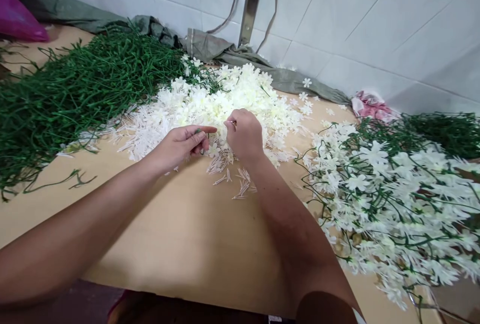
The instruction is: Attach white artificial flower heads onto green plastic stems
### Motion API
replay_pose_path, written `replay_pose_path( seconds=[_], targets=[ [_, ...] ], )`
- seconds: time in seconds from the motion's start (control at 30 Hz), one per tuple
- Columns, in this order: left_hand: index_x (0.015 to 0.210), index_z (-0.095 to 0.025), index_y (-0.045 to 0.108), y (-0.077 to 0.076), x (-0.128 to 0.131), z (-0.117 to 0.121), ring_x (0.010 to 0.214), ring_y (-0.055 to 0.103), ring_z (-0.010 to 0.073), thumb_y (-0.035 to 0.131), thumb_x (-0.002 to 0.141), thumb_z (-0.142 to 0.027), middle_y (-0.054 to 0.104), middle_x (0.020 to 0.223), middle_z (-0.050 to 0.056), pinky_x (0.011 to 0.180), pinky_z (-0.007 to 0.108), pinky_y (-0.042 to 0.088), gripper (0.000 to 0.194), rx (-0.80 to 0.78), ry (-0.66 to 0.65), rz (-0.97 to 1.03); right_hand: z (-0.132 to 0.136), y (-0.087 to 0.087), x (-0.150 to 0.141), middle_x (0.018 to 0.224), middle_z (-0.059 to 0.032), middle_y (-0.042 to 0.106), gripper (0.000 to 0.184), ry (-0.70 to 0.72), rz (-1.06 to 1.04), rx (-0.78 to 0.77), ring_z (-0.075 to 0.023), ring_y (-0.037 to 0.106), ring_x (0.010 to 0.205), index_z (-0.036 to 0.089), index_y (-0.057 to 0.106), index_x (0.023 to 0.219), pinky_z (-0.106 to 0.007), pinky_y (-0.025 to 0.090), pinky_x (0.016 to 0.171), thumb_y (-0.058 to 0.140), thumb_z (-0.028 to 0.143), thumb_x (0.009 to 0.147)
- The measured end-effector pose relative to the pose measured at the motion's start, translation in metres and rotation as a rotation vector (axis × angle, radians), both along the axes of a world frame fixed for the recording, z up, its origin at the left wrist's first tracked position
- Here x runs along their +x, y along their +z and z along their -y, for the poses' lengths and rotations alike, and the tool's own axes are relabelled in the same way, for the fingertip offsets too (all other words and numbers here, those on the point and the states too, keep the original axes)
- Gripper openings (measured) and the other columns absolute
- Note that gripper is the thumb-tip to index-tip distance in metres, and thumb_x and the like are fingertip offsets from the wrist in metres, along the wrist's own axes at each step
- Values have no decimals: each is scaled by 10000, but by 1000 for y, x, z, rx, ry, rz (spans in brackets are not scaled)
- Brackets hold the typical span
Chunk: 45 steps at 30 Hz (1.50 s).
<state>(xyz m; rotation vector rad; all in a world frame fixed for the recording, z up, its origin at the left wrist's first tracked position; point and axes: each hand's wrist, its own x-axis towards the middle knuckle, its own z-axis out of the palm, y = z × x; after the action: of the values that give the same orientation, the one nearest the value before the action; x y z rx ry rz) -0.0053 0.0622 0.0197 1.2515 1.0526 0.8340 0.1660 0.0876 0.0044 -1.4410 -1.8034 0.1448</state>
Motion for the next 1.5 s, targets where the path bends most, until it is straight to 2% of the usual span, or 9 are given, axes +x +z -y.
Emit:
replay_pose_path(
  seconds=[0.13,0.23,0.4,0.6,0.77,0.9,1.13,1.3,1.5],
  targets=[
    [960,-120,673,-2,-2,-3,497,346,66,535,855,-189,472,574,-48,493,223,262,187,113,65,-16,13,13,8,694,-3,579,119,58,-186,-53,-130,490,637,201,532,660,-318,413,633,599,208,758],
    [966,-137,658,0,-2,-2,498,321,73,604,813,-211,412,551,-65,489,231,239,178,145,105,8,25,27,8,699,4,589,92,238,-321,-170,-121,527,636,201,557,708,-295,431,605,613,246,766],
    [704,-158,561,5,-2,3,522,307,70,658,774,-287,405,572,-55,494,236,235,176,238,90,7,38,35,-5,748,-10,572,94,415,-176,-94,-131,533,719,209,535,721,-299,442,655,584,209,802],
    [714,-172,540,3,-5,1,511,327,77,614,782,-310,406,561,-53,482,239,243,171,197,67,23,35,26,-9,772,-38,571,118,434,19,102,-163,541,768,214,493,722,-328,446,699,551,146,799],
    [747,-180,547,-2,-5,-4,501,319,77,610,757,-283,405,559,-57,470,233,230,120,142,91,94,36,28,-9,816,-42,587,125,437,-16,52,-161,553,792,218,490,732,-324,460,704,535,117,791],
    [751,-175,563,-4,-3,-3,508,316,77,622,755,-268,412,567,-55,480,234,234,110,184,107,40,37,29,-10,909,-51,603,111,388,-78,48,-159,575,854,217,503,745,-308,465,692,538,122,791],
    [662,-164,529,-1,-1,-1,513,287,77,580,803,-227,364,540,-62,506,246,229,163,249,138,-60,39,24,-14,882,-68,604,144,320,-8,101,-169,580,818,221,466,729,-318,464,663,521,100,782],
    [599,-171,459,0,-3,-1,504,258,70,573,816,-237,326,525,-67,505,246,214,254,262,142,-123,44,30,-17,940,-73,602,137,357,20,145,-190,590,907,228,477,747,-355,480,749,531,114,799],
    [604,-164,491,-1,-2,0,518,281,73,601,788,-241,357,536,-58,513,251,217,228,259,106,-122,38,20,-15,871,-59,575,149,304,114,163,-192,563,835,231,452,755,-347,453,706,521,101,777]
  ],
)
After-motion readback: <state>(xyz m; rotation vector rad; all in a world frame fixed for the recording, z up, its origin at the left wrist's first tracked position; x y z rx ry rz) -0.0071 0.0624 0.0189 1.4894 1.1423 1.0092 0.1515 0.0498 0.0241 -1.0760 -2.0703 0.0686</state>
